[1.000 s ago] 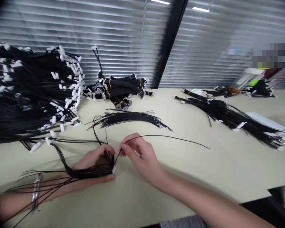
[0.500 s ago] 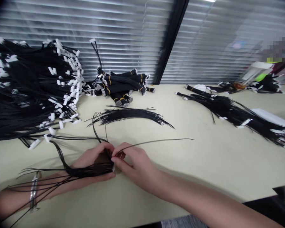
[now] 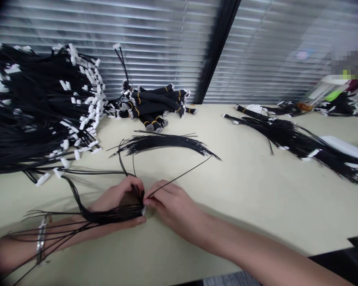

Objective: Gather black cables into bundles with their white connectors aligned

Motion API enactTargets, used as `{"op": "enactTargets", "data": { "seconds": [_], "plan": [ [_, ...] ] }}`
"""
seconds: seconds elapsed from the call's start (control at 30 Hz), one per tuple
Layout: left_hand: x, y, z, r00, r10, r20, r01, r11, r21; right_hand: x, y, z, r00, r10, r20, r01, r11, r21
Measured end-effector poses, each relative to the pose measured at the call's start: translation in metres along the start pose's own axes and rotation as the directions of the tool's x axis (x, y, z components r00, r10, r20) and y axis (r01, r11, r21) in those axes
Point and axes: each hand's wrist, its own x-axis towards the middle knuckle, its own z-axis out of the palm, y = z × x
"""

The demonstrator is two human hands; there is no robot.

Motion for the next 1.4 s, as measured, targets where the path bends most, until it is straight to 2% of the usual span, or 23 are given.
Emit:
{"op": "enactTargets", "data": {
  "seconds": [0.17,0.4,0.57,0.77,0.87,0.93,1.0,1.07,1.13,1.2,1.27,1.33,1.4],
  "plan": [
    [-0.001,-0.003,0.004,0.999,0.03,-0.033,-0.03,1.0,0.004,-0.002,0.003,0.001,0.991,-0.132,0.031,0.133,0.99,-0.041],
    [-0.001,-0.004,0.007,0.997,0.04,-0.07,-0.04,0.999,0.0,-0.001,-0.004,0.001,0.985,-0.165,0.045,0.169,0.98,-0.104],
    [-0.001,-0.003,0.007,0.998,0.034,-0.059,-0.033,0.999,0.019,0.0,-0.008,0.002,0.995,-0.09,0.05,0.097,0.982,-0.165],
    [-0.002,-0.001,0.008,0.996,0.015,-0.091,-0.013,1.0,0.016,0.0,-0.011,0.003,0.991,0.006,0.136,0.008,0.994,-0.106],
    [-0.003,-0.002,0.009,0.995,0.046,-0.088,-0.044,0.999,0.016,-0.002,-0.012,0.004,0.99,0.02,0.136,-0.01,0.997,-0.078],
    [-0.004,-0.003,0.011,0.994,0.042,-0.1,-0.042,0.999,0.003,-0.002,-0.011,0.004,0.989,0.078,0.128,-0.078,0.997,-0.003],
    [-0.005,-0.003,0.012,0.991,0.03,-0.133,-0.034,0.999,-0.028,-0.001,-0.008,0.004,0.963,0.244,0.114,-0.259,0.956,0.14],
    [-0.006,-0.002,0.012,0.988,0.039,-0.15,-0.044,0.999,-0.031,0.003,-0.003,0.002,0.903,0.411,0.122,-0.428,0.844,0.324],
    [-0.005,0.0,0.01,0.99,0.074,-0.119,-0.07,0.997,0.035,0.011,0.003,-0.001,0.859,0.488,0.153,-0.497,0.728,0.472],
    [-0.005,0.002,0.008,0.989,0.135,-0.055,-0.125,0.981,0.149,0.022,0.007,-0.005,0.857,0.489,0.164,-0.492,0.678,0.546],
    [-0.004,0.001,0.006,0.977,0.211,0.018,-0.209,0.947,0.246,0.034,0.005,-0.009,0.878,0.448,0.169,-0.463,0.701,0.542],
    [-0.003,-0.002,0.007,0.964,0.262,0.044,-0.263,0.916,0.302,0.044,-0.003,-0.013,0.923,0.336,0.185,-0.384,0.816,0.433],
    [-0.002,-0.007,0.009,0.965,0.261,0.013,-0.251,0.911,0.328,0.051,-0.011,-0.017,0.963,0.189,0.193,-0.229,0.95,0.213]
  ]
}}
